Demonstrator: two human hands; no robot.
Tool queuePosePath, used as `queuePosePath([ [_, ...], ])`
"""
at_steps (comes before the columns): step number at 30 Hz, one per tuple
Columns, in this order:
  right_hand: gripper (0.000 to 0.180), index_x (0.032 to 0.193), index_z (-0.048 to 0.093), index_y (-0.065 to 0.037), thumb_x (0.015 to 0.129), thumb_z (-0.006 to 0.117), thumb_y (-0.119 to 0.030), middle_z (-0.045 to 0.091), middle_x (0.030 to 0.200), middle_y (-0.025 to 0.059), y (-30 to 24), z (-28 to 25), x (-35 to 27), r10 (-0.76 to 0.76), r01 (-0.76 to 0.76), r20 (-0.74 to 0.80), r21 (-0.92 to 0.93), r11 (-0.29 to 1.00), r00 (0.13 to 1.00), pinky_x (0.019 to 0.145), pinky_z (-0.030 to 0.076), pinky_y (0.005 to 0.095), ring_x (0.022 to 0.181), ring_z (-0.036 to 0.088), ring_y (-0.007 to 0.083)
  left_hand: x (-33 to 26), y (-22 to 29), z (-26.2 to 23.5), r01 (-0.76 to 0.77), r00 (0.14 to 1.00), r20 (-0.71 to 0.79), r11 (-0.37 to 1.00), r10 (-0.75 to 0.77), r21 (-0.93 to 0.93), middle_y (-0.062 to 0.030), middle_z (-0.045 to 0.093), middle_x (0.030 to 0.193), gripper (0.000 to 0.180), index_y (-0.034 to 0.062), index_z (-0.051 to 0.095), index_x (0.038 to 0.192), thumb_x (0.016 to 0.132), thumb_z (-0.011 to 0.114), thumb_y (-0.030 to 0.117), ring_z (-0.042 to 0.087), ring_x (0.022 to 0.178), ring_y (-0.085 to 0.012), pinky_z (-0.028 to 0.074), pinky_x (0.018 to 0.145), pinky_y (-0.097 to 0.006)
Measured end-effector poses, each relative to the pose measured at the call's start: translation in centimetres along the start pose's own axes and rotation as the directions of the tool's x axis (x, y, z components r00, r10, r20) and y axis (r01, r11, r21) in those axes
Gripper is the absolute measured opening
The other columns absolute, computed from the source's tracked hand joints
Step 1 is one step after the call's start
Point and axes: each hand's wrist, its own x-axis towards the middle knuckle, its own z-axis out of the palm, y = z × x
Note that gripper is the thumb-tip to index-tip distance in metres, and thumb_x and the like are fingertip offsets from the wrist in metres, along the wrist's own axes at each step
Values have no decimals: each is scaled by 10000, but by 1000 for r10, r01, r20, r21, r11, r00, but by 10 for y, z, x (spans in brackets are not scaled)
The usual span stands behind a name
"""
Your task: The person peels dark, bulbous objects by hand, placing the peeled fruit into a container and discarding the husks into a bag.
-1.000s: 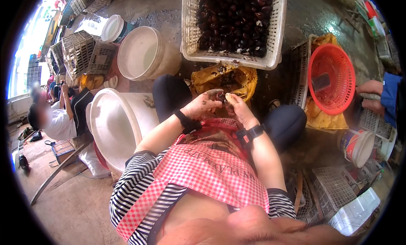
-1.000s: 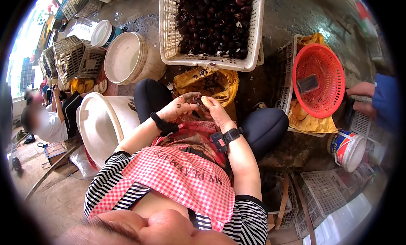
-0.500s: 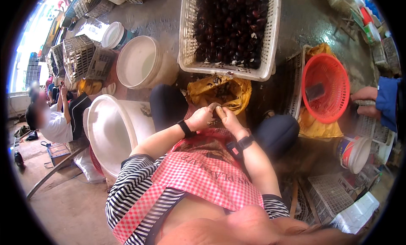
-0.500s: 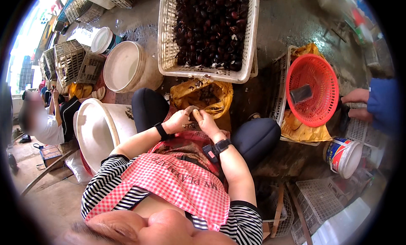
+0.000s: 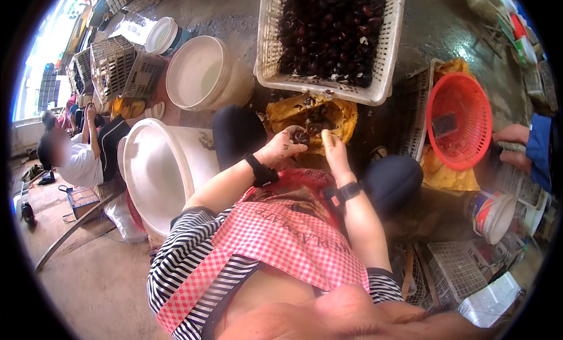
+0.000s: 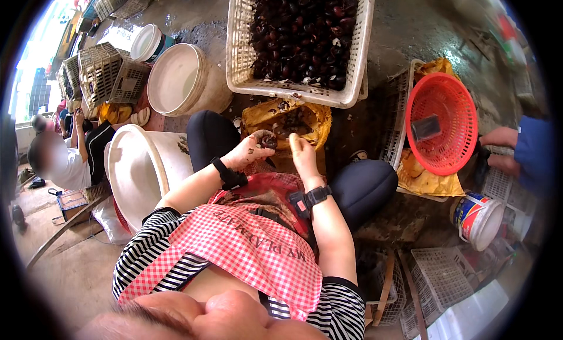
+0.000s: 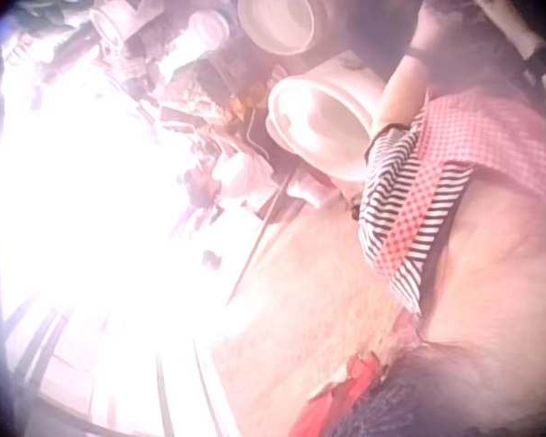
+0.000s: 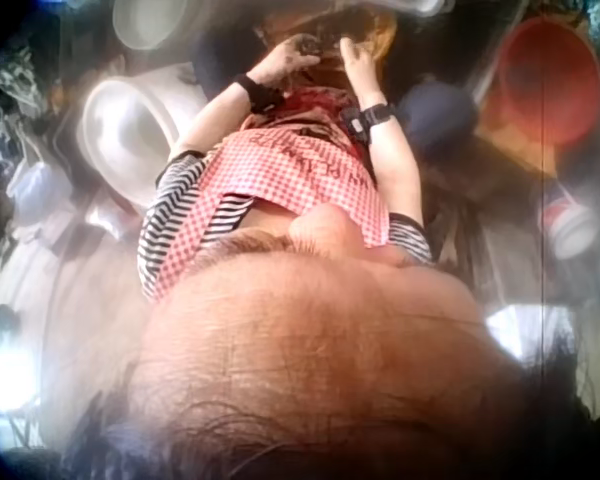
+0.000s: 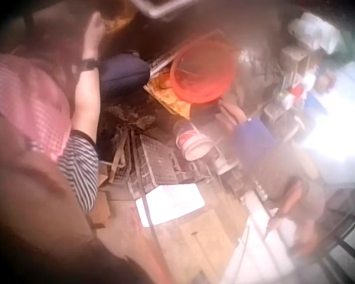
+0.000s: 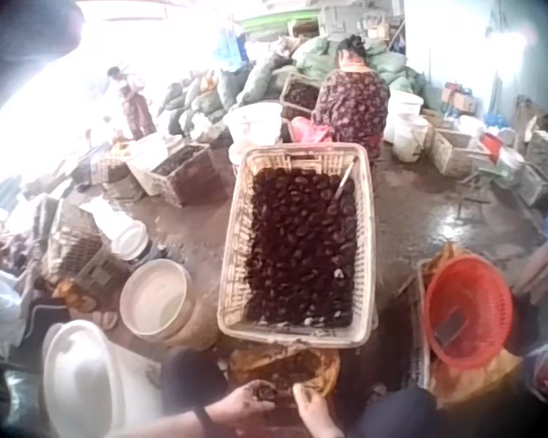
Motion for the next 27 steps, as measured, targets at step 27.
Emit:
queuePosePath([
  [27, 545, 1159, 598, -30, 890, 685, -496, 671, 931, 139, 14, -15, 20, 44, -117, -166, -464, 878, 985, 753, 504, 315, 803, 637, 219, -12, 16, -5, -77, 993, 102, 984, 61, 158, -54, 633, 1023, 533, -17, 498, 1313, 870, 738, 157, 569, 899, -125, 499, 789, -277],
])
